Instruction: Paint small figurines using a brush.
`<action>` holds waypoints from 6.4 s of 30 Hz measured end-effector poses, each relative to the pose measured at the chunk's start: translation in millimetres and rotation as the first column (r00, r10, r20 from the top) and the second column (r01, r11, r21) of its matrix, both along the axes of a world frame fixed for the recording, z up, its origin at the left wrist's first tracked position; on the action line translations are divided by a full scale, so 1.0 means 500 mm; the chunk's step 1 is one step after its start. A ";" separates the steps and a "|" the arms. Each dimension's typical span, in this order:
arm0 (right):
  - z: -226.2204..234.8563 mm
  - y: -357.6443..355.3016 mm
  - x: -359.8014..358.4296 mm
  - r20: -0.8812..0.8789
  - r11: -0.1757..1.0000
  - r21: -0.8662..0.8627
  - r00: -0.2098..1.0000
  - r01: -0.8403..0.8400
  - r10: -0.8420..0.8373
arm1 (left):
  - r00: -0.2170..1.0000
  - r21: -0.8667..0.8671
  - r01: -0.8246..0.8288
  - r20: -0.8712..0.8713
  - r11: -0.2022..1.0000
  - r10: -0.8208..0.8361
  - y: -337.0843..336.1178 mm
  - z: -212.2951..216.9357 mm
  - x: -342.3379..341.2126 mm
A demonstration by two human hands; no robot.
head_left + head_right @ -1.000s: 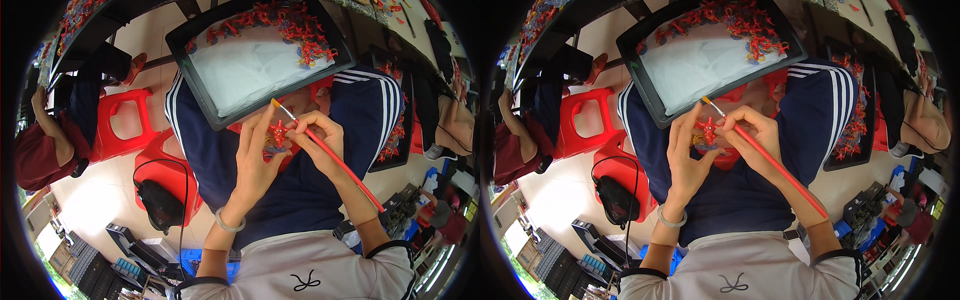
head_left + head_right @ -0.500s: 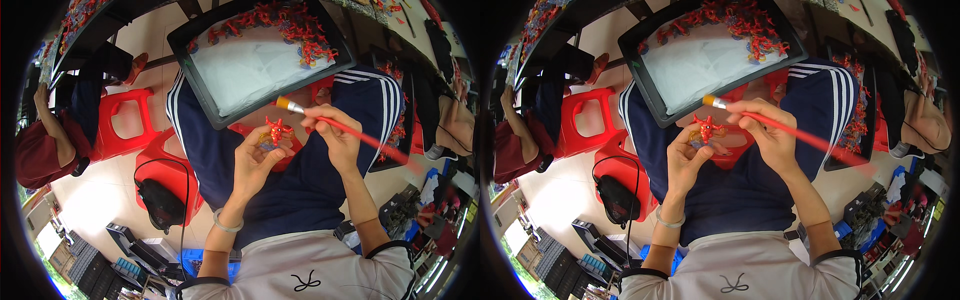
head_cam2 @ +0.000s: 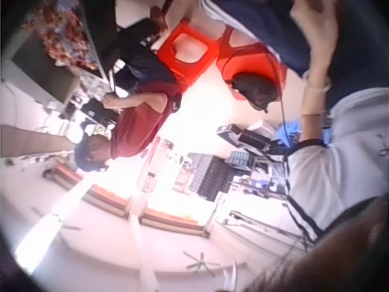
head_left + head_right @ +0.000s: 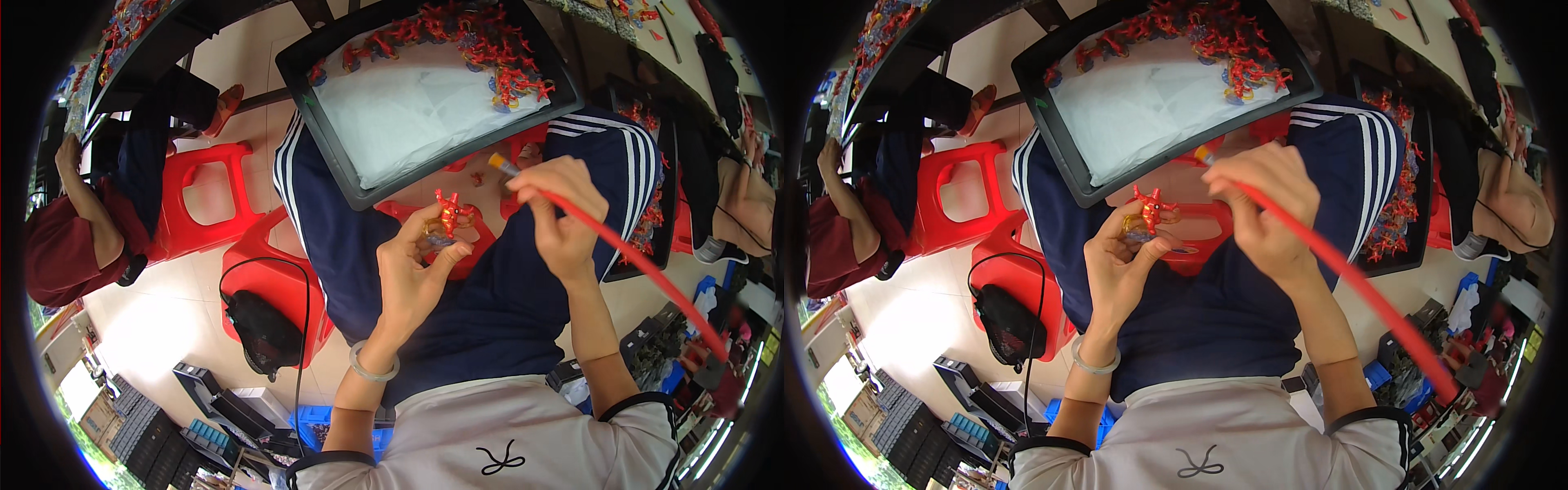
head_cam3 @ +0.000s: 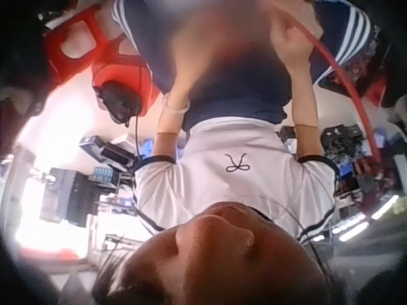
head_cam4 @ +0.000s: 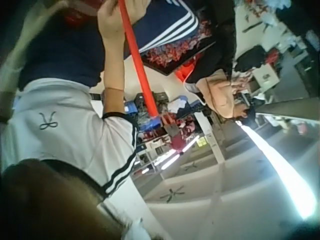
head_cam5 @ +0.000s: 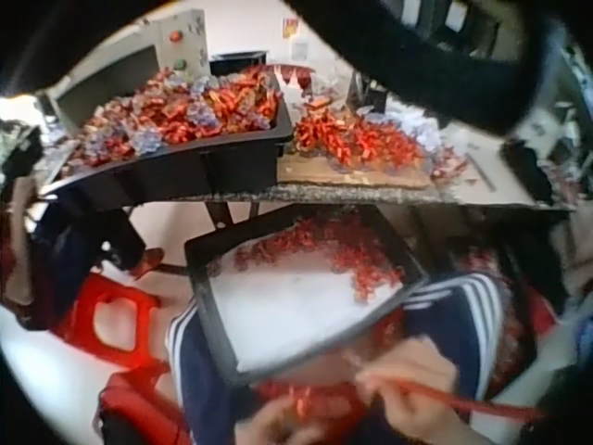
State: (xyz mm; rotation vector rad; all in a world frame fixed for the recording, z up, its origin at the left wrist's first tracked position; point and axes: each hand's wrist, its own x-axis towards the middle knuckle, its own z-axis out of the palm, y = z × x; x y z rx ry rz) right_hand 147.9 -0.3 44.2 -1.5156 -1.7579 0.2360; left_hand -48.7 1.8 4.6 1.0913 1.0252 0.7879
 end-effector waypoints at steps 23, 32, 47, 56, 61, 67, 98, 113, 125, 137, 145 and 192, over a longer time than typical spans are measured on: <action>-0.063 0.035 -0.034 -0.896 0.740 -0.440 0.305 -0.509 -0.323 | 0.956 -0.092 0.254 0.176 0.963 -0.235 0.005 0.006 -0.007; -0.049 0.033 -0.045 -0.912 0.755 -0.406 0.275 -0.515 -0.303 | 0.967 -0.003 0.236 0.105 0.972 -0.234 -0.003 0.006 -0.004; -0.022 -0.011 -0.049 -0.917 0.904 -0.302 0.352 -0.302 -0.189 | 0.886 -0.128 0.037 0.463 0.991 0.026 -0.016 -0.024 0.023; -0.030 -0.007 -0.049 -0.928 0.905 -0.291 0.324 -0.312 -0.187 | 0.888 -0.120 0.025 0.458 0.992 0.033 -0.013 -0.022 0.019; -0.040 -0.015 -0.053 -0.927 0.917 -0.281 0.328 -0.282 -0.183 | 0.875 -0.118 0.022 0.484 0.993 0.038 -0.020 -0.023 0.017; -0.058 -0.015 -0.050 -0.882 0.906 -0.348 0.411 -0.240 -0.230 | 0.940 -0.160 -0.026 0.331 0.987 0.079 -0.018 -0.009 0.010; 0.064 0.149 0.184 -0.740 0.995 -0.028 0.666 0.100 -0.087 | 0.601 0.956 0.219 -0.291 0.197 0.744 0.630 0.241 -0.054; -0.082 0.230 0.222 -0.612 0.987 -0.030 0.783 -0.158 0.107 | 0.542 0.588 0.623 -0.800 0.516 0.257 0.520 -0.293 0.179; -0.091 0.187 0.153 -0.366 0.971 0.031 0.907 0.237 -0.210 | 0.360 0.352 0.916 -0.933 0.191 -0.007 0.625 -0.371 0.232; -0.060 0.177 0.167 -0.319 0.971 -0.026 0.919 0.237 -0.233 | 0.087 -0.022 0.911 -0.966 0.412 -0.243 0.555 -0.279 0.194; -0.087 0.195 0.148 -0.292 0.980 0.065 0.943 0.186 -0.159 | 0.146 0.125 0.977 -0.983 0.170 -0.115 0.384 -0.140 0.066; -0.176 0.225 0.062 -0.596 0.853 -0.464 0.797 -0.241 -0.099 | 0.639 0.128 0.262 -0.765 0.957 -0.073 0.270 -0.283 0.014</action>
